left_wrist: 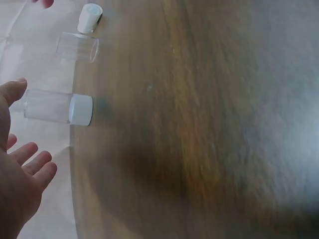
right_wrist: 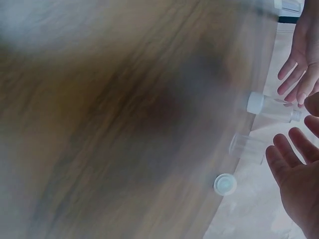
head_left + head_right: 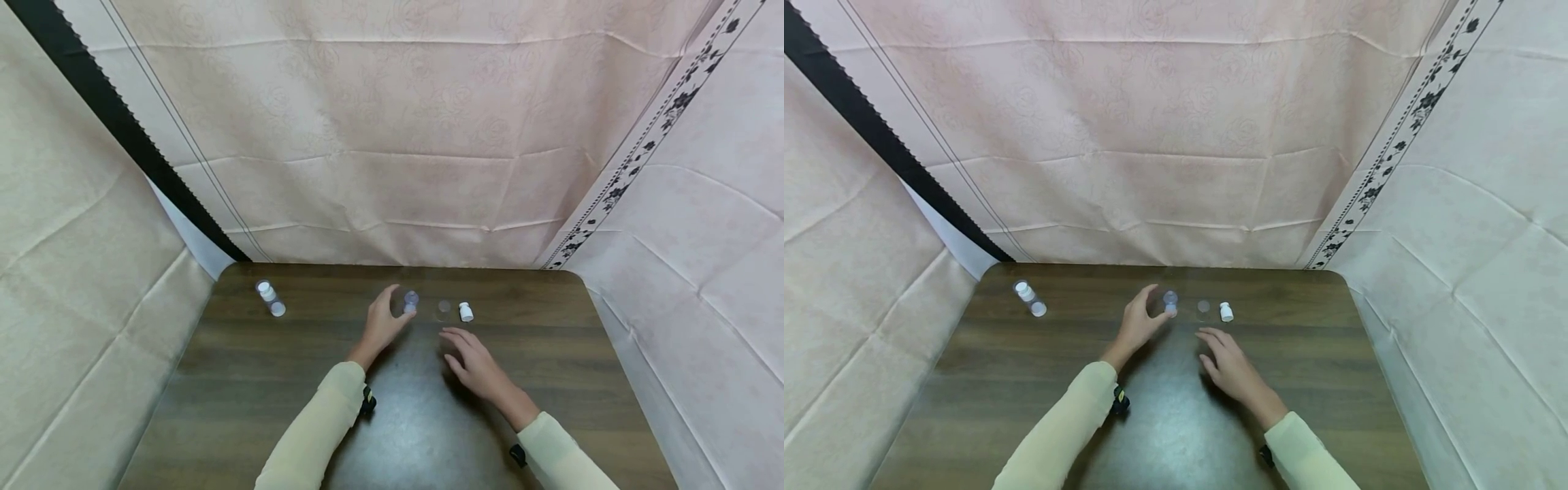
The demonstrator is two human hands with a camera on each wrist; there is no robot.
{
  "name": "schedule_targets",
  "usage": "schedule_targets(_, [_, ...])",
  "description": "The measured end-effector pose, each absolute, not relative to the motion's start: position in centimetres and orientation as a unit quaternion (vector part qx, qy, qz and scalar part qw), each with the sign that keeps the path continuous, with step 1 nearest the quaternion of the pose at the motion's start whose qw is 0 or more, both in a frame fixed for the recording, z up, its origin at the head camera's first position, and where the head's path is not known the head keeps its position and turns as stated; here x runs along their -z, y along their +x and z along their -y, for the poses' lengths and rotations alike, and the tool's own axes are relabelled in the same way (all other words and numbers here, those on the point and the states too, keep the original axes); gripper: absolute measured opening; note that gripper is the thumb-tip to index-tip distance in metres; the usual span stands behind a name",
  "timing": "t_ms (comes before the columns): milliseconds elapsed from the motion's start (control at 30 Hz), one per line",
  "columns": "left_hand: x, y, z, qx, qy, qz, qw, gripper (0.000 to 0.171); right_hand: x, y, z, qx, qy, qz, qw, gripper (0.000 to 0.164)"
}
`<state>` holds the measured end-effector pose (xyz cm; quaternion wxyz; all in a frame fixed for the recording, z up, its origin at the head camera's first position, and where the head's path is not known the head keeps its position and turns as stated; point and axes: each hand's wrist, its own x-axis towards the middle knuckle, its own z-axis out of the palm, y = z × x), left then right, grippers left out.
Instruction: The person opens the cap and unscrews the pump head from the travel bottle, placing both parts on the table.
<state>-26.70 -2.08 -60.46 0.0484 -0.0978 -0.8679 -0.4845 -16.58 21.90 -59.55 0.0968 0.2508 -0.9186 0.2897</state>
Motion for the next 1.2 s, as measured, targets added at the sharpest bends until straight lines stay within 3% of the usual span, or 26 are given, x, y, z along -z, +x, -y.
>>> schedule_targets(400, [60.0,-25.6,4.7,0.472,-0.108,0.870,0.093,0.072,58.9,-17.5,-19.5,-0.297,0.274,0.908,0.111,0.046])
schedule_targets(967, [58.9,-22.6,9.5,0.435,-0.127,0.884,0.112,0.072,58.4,-18.6,-17.0,-0.317,0.267,0.905,0.093,0.047])
schedule_targets(1200, [58.4,-21.6,11.6,0.425,-0.123,0.885,0.148,0.070,58.2,-19.1,-16.1,-0.330,0.267,0.903,0.066,0.048])
